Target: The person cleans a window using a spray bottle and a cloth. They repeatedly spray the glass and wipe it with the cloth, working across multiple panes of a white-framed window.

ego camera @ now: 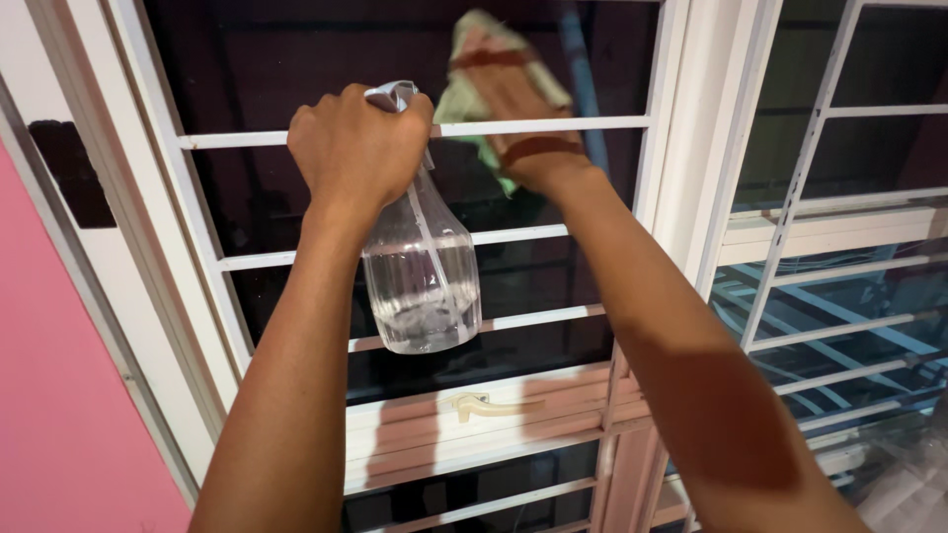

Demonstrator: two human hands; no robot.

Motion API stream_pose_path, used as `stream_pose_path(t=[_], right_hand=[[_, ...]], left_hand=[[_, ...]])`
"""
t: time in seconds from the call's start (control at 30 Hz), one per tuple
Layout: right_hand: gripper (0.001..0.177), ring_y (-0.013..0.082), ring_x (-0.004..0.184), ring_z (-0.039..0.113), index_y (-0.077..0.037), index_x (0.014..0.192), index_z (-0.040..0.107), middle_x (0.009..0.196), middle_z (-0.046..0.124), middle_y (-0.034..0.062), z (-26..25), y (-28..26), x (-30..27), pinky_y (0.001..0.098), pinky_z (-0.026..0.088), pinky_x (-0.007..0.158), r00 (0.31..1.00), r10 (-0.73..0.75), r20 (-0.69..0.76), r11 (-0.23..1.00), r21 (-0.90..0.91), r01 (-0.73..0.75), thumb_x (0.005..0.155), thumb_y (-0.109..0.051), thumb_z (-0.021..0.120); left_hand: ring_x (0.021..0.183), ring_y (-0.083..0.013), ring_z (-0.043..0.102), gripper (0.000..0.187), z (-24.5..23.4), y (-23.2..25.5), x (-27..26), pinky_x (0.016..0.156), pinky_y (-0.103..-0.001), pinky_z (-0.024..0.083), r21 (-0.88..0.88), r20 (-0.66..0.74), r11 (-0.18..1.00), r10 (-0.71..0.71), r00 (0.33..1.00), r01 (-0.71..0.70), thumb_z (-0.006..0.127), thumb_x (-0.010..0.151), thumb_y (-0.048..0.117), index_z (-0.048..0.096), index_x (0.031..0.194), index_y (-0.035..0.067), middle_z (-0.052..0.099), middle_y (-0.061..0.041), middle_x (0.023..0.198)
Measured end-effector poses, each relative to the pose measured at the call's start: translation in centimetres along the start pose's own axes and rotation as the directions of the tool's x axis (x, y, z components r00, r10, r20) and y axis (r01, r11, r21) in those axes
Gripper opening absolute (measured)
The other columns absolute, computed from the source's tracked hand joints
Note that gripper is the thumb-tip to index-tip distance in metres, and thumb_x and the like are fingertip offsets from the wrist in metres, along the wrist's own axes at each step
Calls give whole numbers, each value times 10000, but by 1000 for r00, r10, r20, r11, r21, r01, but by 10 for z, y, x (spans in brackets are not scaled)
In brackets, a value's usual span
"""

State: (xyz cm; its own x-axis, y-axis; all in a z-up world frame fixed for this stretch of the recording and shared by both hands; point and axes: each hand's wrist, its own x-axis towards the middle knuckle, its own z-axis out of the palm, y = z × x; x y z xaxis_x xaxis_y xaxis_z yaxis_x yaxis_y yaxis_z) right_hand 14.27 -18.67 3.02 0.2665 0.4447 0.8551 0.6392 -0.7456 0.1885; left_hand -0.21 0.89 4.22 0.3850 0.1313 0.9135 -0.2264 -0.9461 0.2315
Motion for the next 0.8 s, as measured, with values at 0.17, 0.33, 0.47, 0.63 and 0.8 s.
stream_pose_path(t=[0.17,0.33,0.47,0.63,0.8], right_hand=[[531,385,1561,330,-20,1618,314,1654,351,224,26,54,8,475,247,1328,856,268,-442,944,-59,-325,1120,-143,449],[610,447,1524,322,29,1610,298,1619,352,270,28,47,13,514,244,1280,723,18,-691,957,-199,-213,1040,-76,487],[561,373,1483,372,-62,1584,357,1577,412,200,1,-1,13,477,319,1248,990,114,-80,976,-180,-127,1052,-177,493],[572,344,1462,420,-93,1501,421,1558,434,173,-13,-17,-1,475,448,1065,787,-614,59,775,-139,616,994,-263,622],[628,314,1513,412,-145,1592,392,1621,423,122,9,26,-1,416,375,1245,983,-143,-112,990,-25,141,990,-15,516]], left_hand=[[569,-348,631,488,-1,2,-1,804,-470,457,4,15,1000,-29,999,29,532,843,441,730,608,62,672,-128,561],[584,-359,637,500,2,2,-1,804,-473,463,9,-21,1000,-30,999,30,520,852,436,728,618,46,673,-148,581],[588,-357,644,493,2,-2,1,797,-479,461,3,-21,1000,-22,1000,22,531,833,448,728,621,49,670,-149,575],[580,-355,637,514,1,-1,1,785,-480,456,4,-51,1000,25,998,-25,534,845,459,719,622,35,666,-145,565],[527,-322,598,505,0,2,0,779,-458,448,-5,15,1000,-22,1000,22,520,837,444,707,571,58,638,-121,516]])
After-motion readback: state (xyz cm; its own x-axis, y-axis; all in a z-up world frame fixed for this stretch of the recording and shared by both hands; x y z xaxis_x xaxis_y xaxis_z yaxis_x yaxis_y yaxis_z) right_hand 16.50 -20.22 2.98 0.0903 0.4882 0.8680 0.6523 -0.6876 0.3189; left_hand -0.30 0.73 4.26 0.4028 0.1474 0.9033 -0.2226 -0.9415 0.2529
